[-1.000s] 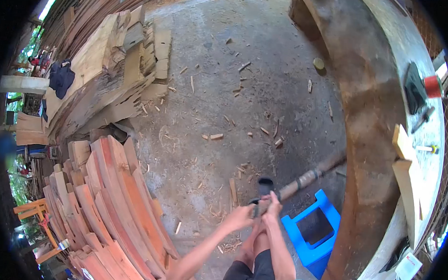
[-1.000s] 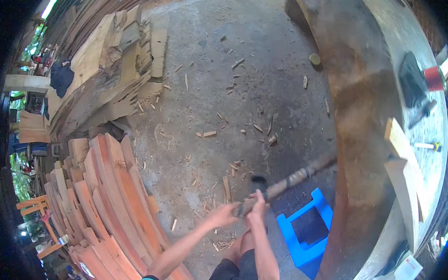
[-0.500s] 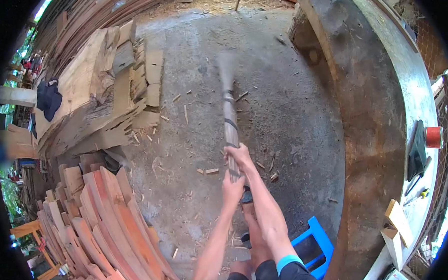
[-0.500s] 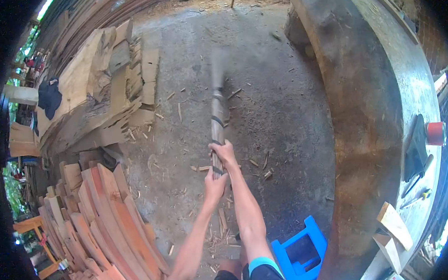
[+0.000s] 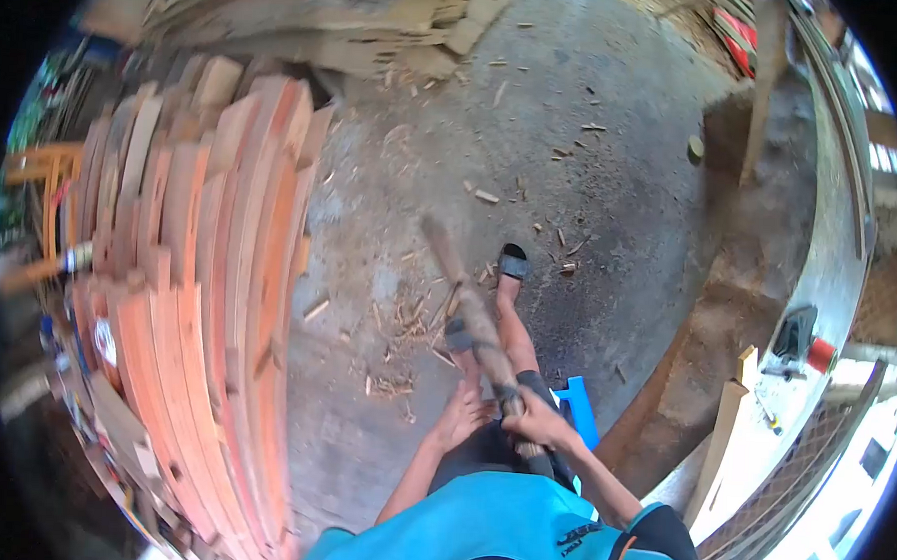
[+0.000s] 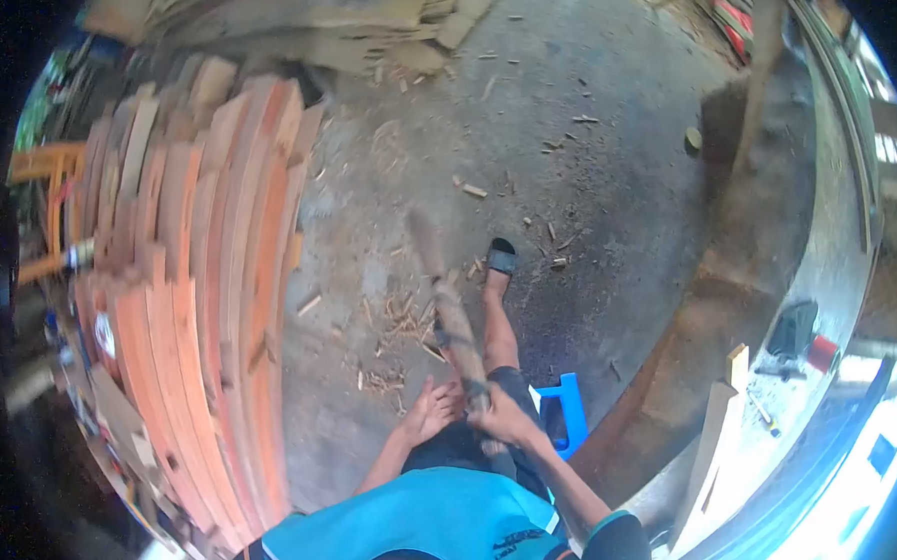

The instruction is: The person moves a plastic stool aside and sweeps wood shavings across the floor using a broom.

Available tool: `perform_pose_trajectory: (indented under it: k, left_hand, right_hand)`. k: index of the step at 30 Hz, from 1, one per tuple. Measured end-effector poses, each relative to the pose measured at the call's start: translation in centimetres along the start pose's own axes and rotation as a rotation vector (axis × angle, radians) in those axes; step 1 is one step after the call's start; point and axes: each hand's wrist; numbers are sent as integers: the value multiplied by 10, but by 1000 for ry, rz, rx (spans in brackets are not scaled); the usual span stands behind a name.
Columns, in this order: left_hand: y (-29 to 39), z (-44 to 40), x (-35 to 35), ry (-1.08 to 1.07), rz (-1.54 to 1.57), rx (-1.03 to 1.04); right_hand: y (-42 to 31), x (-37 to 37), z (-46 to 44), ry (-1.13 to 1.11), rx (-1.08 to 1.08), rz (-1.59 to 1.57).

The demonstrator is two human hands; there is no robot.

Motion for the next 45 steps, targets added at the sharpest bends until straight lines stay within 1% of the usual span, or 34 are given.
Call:
perform_pose_trajectory:
  k: [1,2,4,6,8,10,11,12,15,16,18,19,20,21,22,23,26,27,29,30,32,33,34,35,36,37,38,39,40,41,42,43,44,45]
  left_hand:
    - [-13,10,4,-63,143,12]
    - [-23,17,9,-17,247,-88]
    - [-80,7,-33,225,407,94]
    - [-98,16,-42,447,544,297]
    - [-110,30,-58,416,595,316]
    - [-128,14,-87,410,666,405]
    - [-142,1,-104,437,712,464]
    - [-137,28,-90,429,597,533]
    - [-157,-18,-155,236,761,217]
    - [-159,-33,-137,270,564,182]
    - [-149,-74,-61,319,162,126]
    - [-157,-94,-24,328,146,83]
    - [-149,-83,23,332,194,128]
    - [-163,-106,25,26,184,199]
    - [-159,-101,47,173,88,263]
    - [-150,-89,55,174,77,269]
    - [-160,-56,51,153,78,331]
    - [-170,-37,46,227,184,371]
    - [-179,23,18,-32,255,175]
    - [-196,34,-6,-129,222,142]
    - [-226,80,-37,-118,233,134]
    - [-239,99,-48,-123,236,134]
    - [-256,107,-68,-146,340,154]
    - [-271,116,-88,-150,400,210]
    - [-296,100,-126,-5,463,293]
    - [-281,191,-93,12,498,449]
    - [-336,115,-179,132,238,674]
    - [-388,43,-260,313,-11,871]
    - [-402,38,-281,337,26,889]
    - [-403,34,-296,353,56,910]
    - [-393,28,-307,355,75,931]
    - [-390,24,-306,344,96,929]
    - [-386,15,-298,279,118,854]
    - [-381,9,-288,218,138,776]
  right_hand:
    - [14,12,10,-99,46,71]
    - [32,22,15,-197,79,226]
    - [59,27,4,-401,105,554]
    - [37,42,-12,-663,183,495]
    - [47,54,-37,-819,231,321]
    - [74,61,-70,-863,271,190]
    - [91,62,-84,-843,299,153]
    - [109,61,-91,-817,318,96]
    - [143,41,-95,-625,305,68]
    - [155,29,-86,-519,285,65]
    - [163,-3,-52,-281,188,92]
    - [162,-25,-29,-159,152,135]
    - [138,-39,1,-75,151,262]
    - [94,-34,35,2,263,233]
    - [104,-42,41,55,47,284]
    - [113,-46,46,103,-178,333]
    - [91,-14,76,-10,39,374]
    - [108,-1,85,-75,-46,399]
    - [138,25,103,-197,-265,532]
    - [143,41,113,-297,-244,525]
    - [153,74,143,-485,-177,504]
    - [162,90,144,-568,-90,494]
    - [171,107,141,-645,3,486]
    - [182,124,135,-720,95,477]
    - [202,144,117,-756,255,415]
    - [224,170,102,-859,258,220]
    - [249,188,78,-869,477,395]
    - [264,214,66,-1025,519,261]
    - [278,236,58,-1168,566,120]
    - [298,249,49,-1127,562,207]
    - [317,253,39,-1075,542,291]
    - [314,256,46,-1003,529,356]
    - [305,244,53,-877,434,388]
    - [308,213,45,-1019,-234,485]
Point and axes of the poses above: each hand's wrist, its own z-axis away from the middle knuckle, its own x-axis out of the palm, y = z × x, and after that the axes turned 5 degrees about -z, right-handed
